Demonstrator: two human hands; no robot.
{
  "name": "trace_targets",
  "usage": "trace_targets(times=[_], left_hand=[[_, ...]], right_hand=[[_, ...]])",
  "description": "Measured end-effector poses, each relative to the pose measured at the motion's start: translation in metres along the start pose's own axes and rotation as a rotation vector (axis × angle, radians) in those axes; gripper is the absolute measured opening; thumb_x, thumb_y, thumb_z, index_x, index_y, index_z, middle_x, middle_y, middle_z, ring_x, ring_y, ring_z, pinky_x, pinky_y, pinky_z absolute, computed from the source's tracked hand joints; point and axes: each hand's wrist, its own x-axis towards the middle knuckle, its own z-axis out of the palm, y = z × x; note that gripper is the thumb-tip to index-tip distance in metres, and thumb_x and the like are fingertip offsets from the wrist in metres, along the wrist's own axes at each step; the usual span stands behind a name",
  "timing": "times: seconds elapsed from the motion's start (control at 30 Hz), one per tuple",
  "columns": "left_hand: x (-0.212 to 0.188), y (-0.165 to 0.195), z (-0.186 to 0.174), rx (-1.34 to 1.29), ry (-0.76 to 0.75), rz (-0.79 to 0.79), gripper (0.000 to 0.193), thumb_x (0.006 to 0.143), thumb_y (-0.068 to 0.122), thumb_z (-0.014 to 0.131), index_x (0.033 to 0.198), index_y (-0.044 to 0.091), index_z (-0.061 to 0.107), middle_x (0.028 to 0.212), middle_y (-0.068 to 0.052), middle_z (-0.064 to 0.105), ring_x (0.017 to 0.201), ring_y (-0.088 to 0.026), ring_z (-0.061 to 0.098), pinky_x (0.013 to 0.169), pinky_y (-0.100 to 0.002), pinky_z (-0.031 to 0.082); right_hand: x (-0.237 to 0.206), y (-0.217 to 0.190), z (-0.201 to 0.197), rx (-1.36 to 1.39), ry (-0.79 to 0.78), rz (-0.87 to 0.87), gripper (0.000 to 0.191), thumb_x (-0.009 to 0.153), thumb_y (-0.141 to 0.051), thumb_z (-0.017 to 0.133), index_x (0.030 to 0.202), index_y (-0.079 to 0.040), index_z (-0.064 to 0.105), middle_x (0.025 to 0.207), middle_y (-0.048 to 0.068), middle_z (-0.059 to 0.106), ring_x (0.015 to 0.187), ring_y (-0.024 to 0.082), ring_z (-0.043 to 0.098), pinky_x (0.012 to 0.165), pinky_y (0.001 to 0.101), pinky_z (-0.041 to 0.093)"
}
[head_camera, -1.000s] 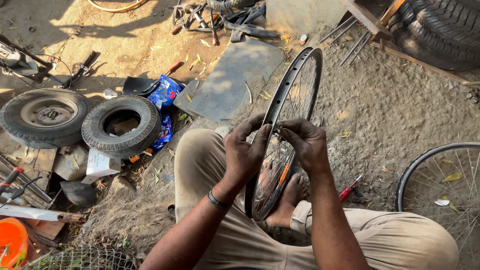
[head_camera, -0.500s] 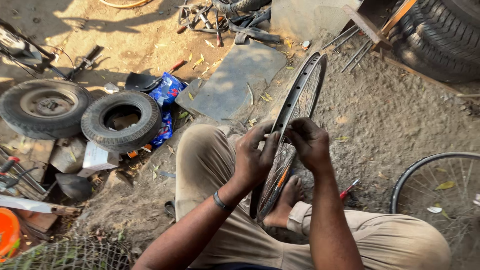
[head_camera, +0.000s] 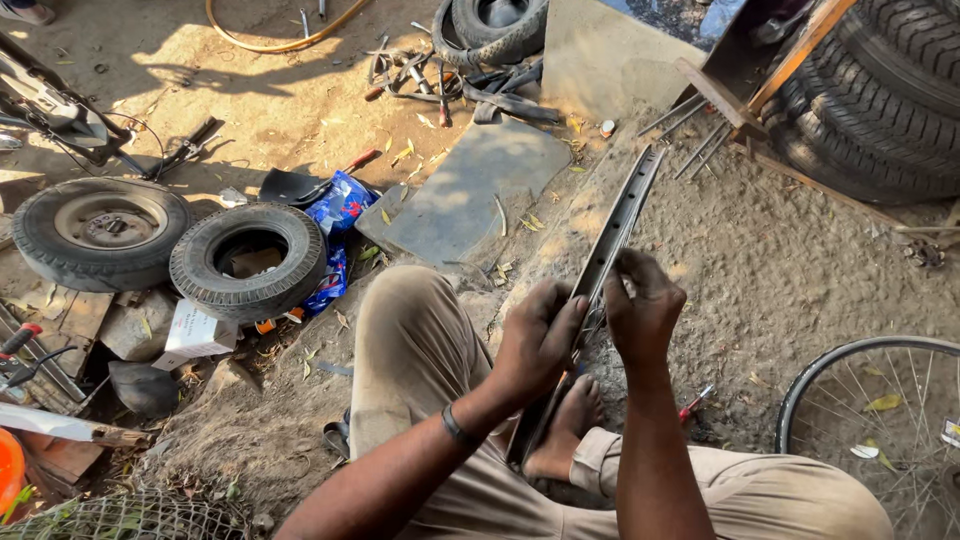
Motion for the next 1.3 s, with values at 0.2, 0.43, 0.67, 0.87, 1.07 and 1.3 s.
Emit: trace_targets(times=[0.2,0.43,0.67,0.87,1.07,1.3], left_hand=[[0.024,0.004,0.015,-0.086,-0.056,-0.058,0.015,0.103,0.015,0.061,0.100,0.000,0.060,0.068,-0.004,0.063,0.058,-0.008,0.060,0.049,-0.029,0.048],[0.051,0.008,0.004,0.078,0.015,-0.008,0.022,0.104,0.021,0.060,0.094,0.001,0.062,0.068,-0.004,0.062,0.060,-0.009,0.067,0.051,-0.029,0.052],[0.064,0.007,-0.010,0.279,0.138,0.173,0.022,0.098,0.023,0.067,0.090,0.002,0.069,0.066,-0.010,0.062,0.061,-0.016,0.064,0.057,-0.036,0.051],[0.065,0.006,-0.023,0.396,0.168,0.296,0.024,0.101,0.023,0.068,0.089,0.002,0.068,0.074,-0.013,0.060,0.068,-0.027,0.063,0.064,-0.040,0.048],[0.051,0.008,-0.022,0.502,0.240,0.360,0.020,0.095,0.021,0.070,0.104,0.004,0.075,0.085,-0.014,0.057,0.081,-0.032,0.060,0.070,-0.042,0.049],[0.057,0.008,-0.024,0.371,0.222,0.250,0.018,0.097,0.018,0.070,0.105,0.003,0.075,0.091,-0.012,0.063,0.080,-0.025,0.067,0.071,-0.037,0.053]], right_hand=[[0.014,0.008,-0.025,0.128,-0.113,0.216,0.015,0.093,-0.003,0.073,0.107,0.001,0.075,0.095,0.012,0.076,0.083,0.014,0.069,0.073,0.0289,0.058],[0.009,-0.015,-0.021,0.433,0.066,0.127,0.008,0.096,-0.009,0.075,0.103,-0.009,0.073,0.098,0.008,0.078,0.089,0.012,0.076,0.082,0.0301,0.063],[0.004,-0.028,0.022,0.028,0.031,-0.130,0.016,0.087,-0.005,0.081,0.102,-0.003,0.074,0.098,0.010,0.077,0.091,0.017,0.074,0.082,0.0313,0.059],[0.002,-0.024,0.029,0.061,-0.070,-0.152,0.021,0.089,-0.007,0.081,0.109,-0.007,0.074,0.107,0.007,0.079,0.099,0.014,0.076,0.083,0.0305,0.061],[-0.007,-0.005,0.044,0.884,-0.133,0.259,0.022,0.099,-0.007,0.070,0.120,-0.002,0.071,0.109,0.007,0.075,0.100,0.014,0.071,0.088,0.0322,0.060],[-0.013,-0.005,0.054,0.918,-0.088,0.222,0.022,0.105,-0.008,0.066,0.125,0.002,0.070,0.115,0.009,0.074,0.106,0.013,0.068,0.098,0.0287,0.052]])
